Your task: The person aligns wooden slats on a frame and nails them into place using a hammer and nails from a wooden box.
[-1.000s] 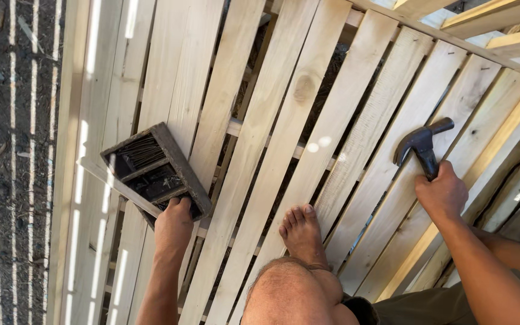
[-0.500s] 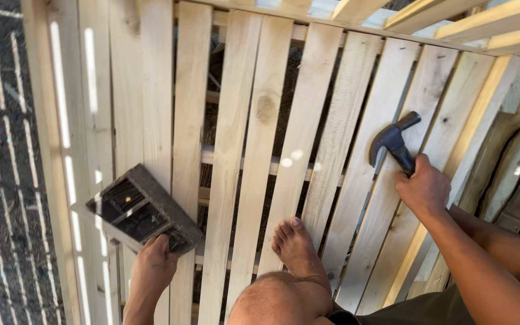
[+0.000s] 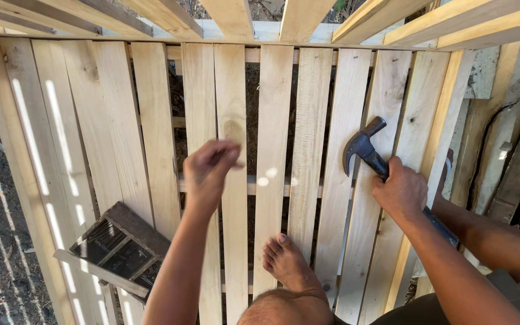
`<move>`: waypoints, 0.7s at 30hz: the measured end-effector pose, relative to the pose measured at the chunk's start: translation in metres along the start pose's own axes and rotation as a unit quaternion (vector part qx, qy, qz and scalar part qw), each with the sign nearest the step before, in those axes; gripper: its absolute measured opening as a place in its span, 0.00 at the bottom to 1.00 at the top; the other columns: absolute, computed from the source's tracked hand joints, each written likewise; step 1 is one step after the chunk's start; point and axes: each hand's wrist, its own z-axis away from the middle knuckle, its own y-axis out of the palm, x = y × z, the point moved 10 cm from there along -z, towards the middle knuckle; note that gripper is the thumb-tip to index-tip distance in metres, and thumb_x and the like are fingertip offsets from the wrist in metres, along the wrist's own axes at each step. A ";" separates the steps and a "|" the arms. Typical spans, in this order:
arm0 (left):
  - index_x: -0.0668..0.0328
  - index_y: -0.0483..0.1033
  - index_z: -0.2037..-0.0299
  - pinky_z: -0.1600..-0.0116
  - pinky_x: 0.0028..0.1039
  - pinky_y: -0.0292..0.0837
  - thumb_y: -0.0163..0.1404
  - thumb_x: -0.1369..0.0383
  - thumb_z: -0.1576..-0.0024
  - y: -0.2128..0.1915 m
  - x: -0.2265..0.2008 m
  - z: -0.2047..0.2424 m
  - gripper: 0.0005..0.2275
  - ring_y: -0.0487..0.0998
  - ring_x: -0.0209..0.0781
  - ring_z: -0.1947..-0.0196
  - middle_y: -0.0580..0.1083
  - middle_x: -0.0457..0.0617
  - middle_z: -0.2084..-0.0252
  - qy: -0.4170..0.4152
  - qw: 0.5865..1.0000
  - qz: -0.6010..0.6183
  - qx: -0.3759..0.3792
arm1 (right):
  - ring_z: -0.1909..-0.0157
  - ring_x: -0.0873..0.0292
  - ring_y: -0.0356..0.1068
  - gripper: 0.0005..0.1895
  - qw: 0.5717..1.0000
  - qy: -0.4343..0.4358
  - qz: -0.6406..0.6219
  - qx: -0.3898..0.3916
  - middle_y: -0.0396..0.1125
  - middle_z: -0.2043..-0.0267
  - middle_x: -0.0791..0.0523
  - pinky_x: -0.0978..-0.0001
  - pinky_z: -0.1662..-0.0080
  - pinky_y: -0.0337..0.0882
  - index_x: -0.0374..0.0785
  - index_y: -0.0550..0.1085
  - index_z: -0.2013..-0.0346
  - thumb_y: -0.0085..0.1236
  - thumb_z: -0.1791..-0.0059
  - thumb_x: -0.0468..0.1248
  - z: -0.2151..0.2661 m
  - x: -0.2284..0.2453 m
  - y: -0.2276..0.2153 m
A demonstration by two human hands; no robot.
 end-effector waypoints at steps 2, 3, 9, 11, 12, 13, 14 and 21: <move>0.68 0.79 0.52 0.53 0.28 0.84 0.52 0.75 0.38 0.036 0.006 -0.048 0.07 0.83 0.37 0.62 0.80 0.54 0.55 0.024 0.999 0.041 0.009 | 0.71 0.42 0.71 0.11 1.000 0.000 0.009 -0.005 0.69 0.76 0.47 0.48 0.57 0.71 0.36 0.70 0.68 0.60 0.59 0.39 -0.002 0.006 0.003; 0.68 0.79 0.50 0.53 0.26 0.84 0.50 0.74 0.36 0.051 0.009 -0.070 0.08 0.83 0.35 0.63 0.80 0.53 0.55 0.036 0.998 0.056 0.005 | 0.71 0.42 0.71 0.11 1.000 0.001 0.014 -0.008 0.69 0.76 0.47 0.49 0.57 0.71 0.36 0.70 0.68 0.61 0.59 0.39 0.000 0.006 0.003; 0.71 0.79 0.51 0.61 0.23 0.78 0.48 0.77 0.35 0.086 0.016 -0.148 0.07 0.75 0.31 0.69 0.76 0.48 0.58 0.150 0.984 0.001 -0.098 | 0.70 0.44 0.71 0.11 1.000 -0.008 0.014 -0.020 0.69 0.77 0.48 0.50 0.57 0.70 0.37 0.70 0.71 0.62 0.60 0.39 0.000 0.009 -0.006; 0.69 0.79 0.51 0.65 0.22 0.75 0.50 0.76 0.37 0.082 0.039 -0.161 0.08 0.73 0.29 0.73 0.78 0.47 0.63 0.094 0.986 0.037 -0.132 | 0.72 0.45 0.71 0.11 1.000 -0.011 0.017 -0.013 0.68 0.78 0.49 0.51 0.58 0.70 0.37 0.70 0.71 0.61 0.60 0.39 -0.003 0.010 -0.003; 0.68 0.78 0.51 0.66 0.21 0.75 0.51 0.75 0.37 0.082 0.045 -0.163 0.07 0.73 0.28 0.73 0.77 0.46 0.64 0.087 0.986 0.050 -0.134 | 0.73 0.46 0.70 0.10 1.000 -0.009 0.021 -0.002 0.68 0.78 0.50 0.52 0.58 0.70 0.37 0.70 0.71 0.61 0.59 0.38 -0.004 0.009 -0.001; 0.68 0.77 0.51 0.67 0.21 0.75 0.51 0.75 0.37 0.081 0.052 -0.163 0.07 0.73 0.28 0.73 0.77 0.46 0.64 0.079 0.986 0.060 -0.135 | 0.74 0.47 0.70 0.10 1.000 -0.004 0.022 0.011 0.68 0.79 0.50 0.53 0.58 0.70 0.37 0.70 0.71 0.60 0.59 0.38 -0.003 0.007 0.003; 0.67 0.76 0.51 0.67 0.20 0.75 0.52 0.74 0.38 0.081 0.057 -0.160 0.07 0.74 0.27 0.72 0.77 0.45 0.64 0.070 0.986 0.069 -0.136 | 0.74 0.47 0.70 0.10 1.000 -0.008 0.024 0.015 0.67 0.79 0.51 0.53 0.58 0.69 0.37 0.70 0.71 0.60 0.59 0.38 -0.001 0.006 0.004; 0.66 0.79 0.53 0.66 0.19 0.74 0.50 0.75 0.34 0.087 0.039 -0.155 0.05 0.74 0.28 0.72 0.76 0.45 0.60 0.155 0.974 -0.033 -0.164 | 0.74 0.48 0.69 0.10 1.000 -0.015 0.000 -0.003 0.66 0.80 0.51 0.53 0.59 0.69 0.37 0.70 0.71 0.61 0.60 0.38 -0.005 0.007 0.001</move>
